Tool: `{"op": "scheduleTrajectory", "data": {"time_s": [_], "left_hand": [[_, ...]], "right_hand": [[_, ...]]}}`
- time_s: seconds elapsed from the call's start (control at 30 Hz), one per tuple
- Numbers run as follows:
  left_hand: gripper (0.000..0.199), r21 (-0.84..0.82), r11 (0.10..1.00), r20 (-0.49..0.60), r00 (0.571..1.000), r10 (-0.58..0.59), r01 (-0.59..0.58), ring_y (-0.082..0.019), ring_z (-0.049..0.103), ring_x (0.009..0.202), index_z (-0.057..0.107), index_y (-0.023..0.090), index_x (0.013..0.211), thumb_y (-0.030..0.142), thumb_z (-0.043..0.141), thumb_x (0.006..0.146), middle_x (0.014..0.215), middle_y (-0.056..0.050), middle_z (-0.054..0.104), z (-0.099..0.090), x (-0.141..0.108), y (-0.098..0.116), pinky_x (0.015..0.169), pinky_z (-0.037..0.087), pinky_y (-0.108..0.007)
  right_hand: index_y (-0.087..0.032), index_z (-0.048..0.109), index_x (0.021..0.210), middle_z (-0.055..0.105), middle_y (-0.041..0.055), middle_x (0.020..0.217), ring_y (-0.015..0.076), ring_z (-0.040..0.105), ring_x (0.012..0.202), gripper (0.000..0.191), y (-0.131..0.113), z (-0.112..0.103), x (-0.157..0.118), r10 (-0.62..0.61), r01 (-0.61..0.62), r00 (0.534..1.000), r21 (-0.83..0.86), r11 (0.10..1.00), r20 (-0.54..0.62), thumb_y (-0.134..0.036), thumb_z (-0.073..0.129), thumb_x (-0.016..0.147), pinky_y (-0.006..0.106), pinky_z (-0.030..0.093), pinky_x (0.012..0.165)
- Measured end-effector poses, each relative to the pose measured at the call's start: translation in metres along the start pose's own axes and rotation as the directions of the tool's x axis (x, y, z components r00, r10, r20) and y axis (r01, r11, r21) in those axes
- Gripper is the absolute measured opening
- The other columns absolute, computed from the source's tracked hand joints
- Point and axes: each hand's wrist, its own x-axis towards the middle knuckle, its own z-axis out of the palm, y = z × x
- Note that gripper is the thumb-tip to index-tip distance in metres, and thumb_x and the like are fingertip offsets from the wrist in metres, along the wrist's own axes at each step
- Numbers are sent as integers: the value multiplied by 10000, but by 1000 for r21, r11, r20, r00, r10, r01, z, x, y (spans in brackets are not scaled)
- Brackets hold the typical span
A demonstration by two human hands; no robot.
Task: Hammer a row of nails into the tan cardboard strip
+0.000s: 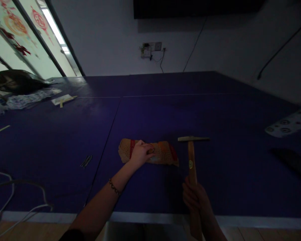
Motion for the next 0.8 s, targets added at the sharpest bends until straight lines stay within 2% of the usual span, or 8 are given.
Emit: {"op": "scheduleTrajectory", "data": {"time_s": [0.13,0.37,0.47,0.57,0.67,0.73,0.8], "left_hand": [[225,55,997,19,998,-54,53,-219,522,903,624,196,918,284,650,712,951,-46,657,-2,-3,5,805,397,-358],[339,-110,977,-41,982,-187,181,-202,542,884,585,162,887,246,738,597,893,-55,609,-3,-4,5,795,433,-317],[321,-173,967,-65,978,-200,186,-199,554,870,597,167,879,252,730,599,886,-48,620,-15,-2,4,796,439,-322],[216,-237,959,-87,980,-179,154,-182,578,848,608,162,876,243,652,681,896,-45,648,-41,-9,1,795,447,-303],[197,-205,962,-129,970,-207,178,-176,596,851,611,139,905,255,540,762,933,-69,656,-70,-35,-8,770,471,-277],[247,-25,970,-245,939,-242,243,-193,585,921,611,132,946,257,450,807,996,-91,645,-83,-65,-17,841,453,-311],[305,177,911,-356,887,-293,372,-219,564,989,619,131,954,259,366,841,1027,-108,637,-87,-100,-30,898,424,-359]], "right_hand": [[-196,468,569,249,-155,359,-12,14,279,271,4,-2,4,-1,1,1000,37,999,-2,-312,709,617,91,230,184],[-198,420,556,240,-152,364,-7,63,270,302,5,1,6,-35,36,998,32,999,-50,-302,694,629,80,209,201],[-197,439,598,286,-148,361,-7,117,254,269,6,4,3,-46,48,996,17,999,-78,-294,683,652,82,228,214],[-190,471,651,335,-146,362,-10,164,244,251,7,8,-1,-52,53,993,2,999,-104,-303,695,644,83,241,222],[-185,469,658,351,-145,359,-12,206,237,276,6,14,-5,-63,58,986,-41,997,-152,-314,711,626,80,242,226],[-184,468,663,347,-148,353,-10,225,235,297,5,18,-6,-67,55,981,-72,996,-180,-327,723,611,80,246,226],[-184,474,683,347,-151,354,-11,235,235,313,4,21,-7,-61,42,978,-95,995,-200,-335,734,595,80,250,227]]}}
